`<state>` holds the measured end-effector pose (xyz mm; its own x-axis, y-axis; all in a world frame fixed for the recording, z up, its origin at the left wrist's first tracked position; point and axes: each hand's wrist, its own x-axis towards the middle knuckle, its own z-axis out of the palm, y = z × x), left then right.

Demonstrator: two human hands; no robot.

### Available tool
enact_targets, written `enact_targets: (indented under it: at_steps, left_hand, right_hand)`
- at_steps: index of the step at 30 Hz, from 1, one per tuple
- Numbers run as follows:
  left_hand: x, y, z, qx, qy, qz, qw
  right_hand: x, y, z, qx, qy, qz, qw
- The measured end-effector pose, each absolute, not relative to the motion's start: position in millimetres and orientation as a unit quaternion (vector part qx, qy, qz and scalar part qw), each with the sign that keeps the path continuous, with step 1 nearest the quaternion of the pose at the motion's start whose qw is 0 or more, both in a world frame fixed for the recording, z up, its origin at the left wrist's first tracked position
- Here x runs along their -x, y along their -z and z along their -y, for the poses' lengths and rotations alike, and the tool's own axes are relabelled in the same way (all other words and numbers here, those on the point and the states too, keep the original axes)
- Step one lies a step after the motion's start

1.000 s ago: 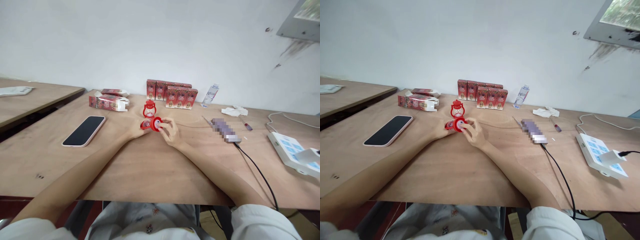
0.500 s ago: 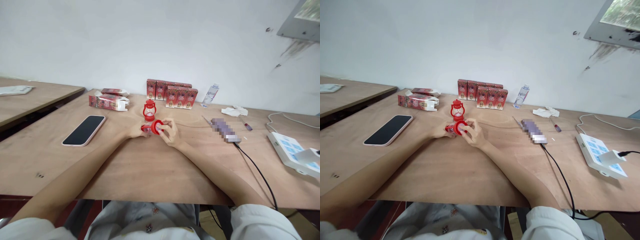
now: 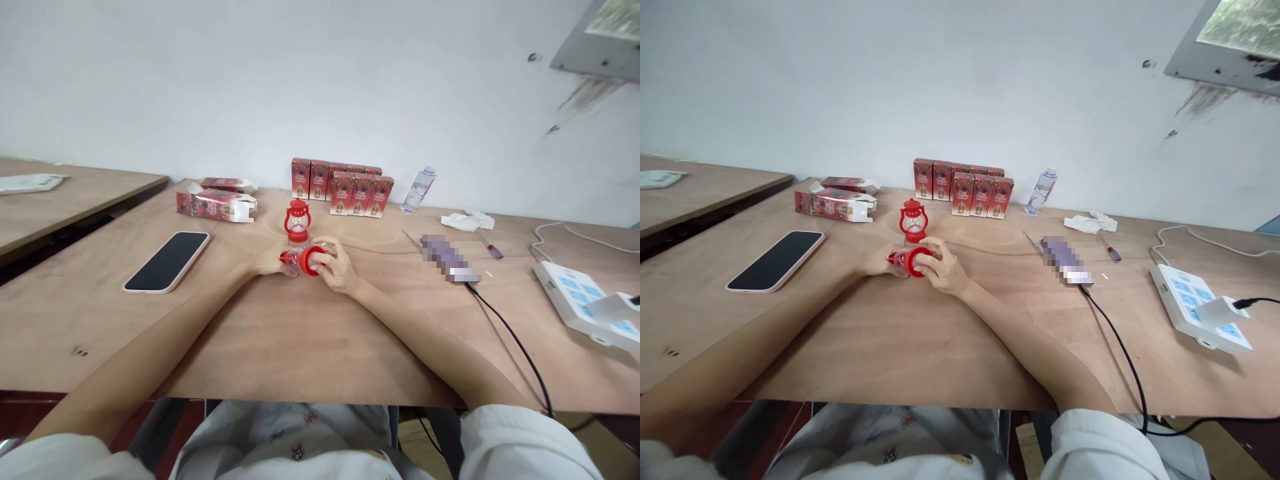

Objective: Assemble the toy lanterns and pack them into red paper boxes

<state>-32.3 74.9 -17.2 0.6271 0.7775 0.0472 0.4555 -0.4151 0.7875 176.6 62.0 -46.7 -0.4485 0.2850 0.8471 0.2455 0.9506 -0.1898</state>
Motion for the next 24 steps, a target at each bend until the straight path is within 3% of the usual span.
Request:
enact_targets:
  at_steps: [15, 21, 24]
  left_hand:
    - [31, 24, -76, -0.81, -0.21, -0.401, 0.373]
    - [31, 24, -77, -0.818, -0.241, -0.373, 0.365]
    - [32, 24, -77, -0.814, -0.295, -0.39, 0.314]
  right_hand:
    - [-173, 48, -59, 0.189, 0.006, 0.837, 0.513]
    - [-168, 48, -56, 0.232, -0.034, 0.746, 0.623]
    - [-164, 47, -64, 0.302, -0.087, 0.701, 0.641]
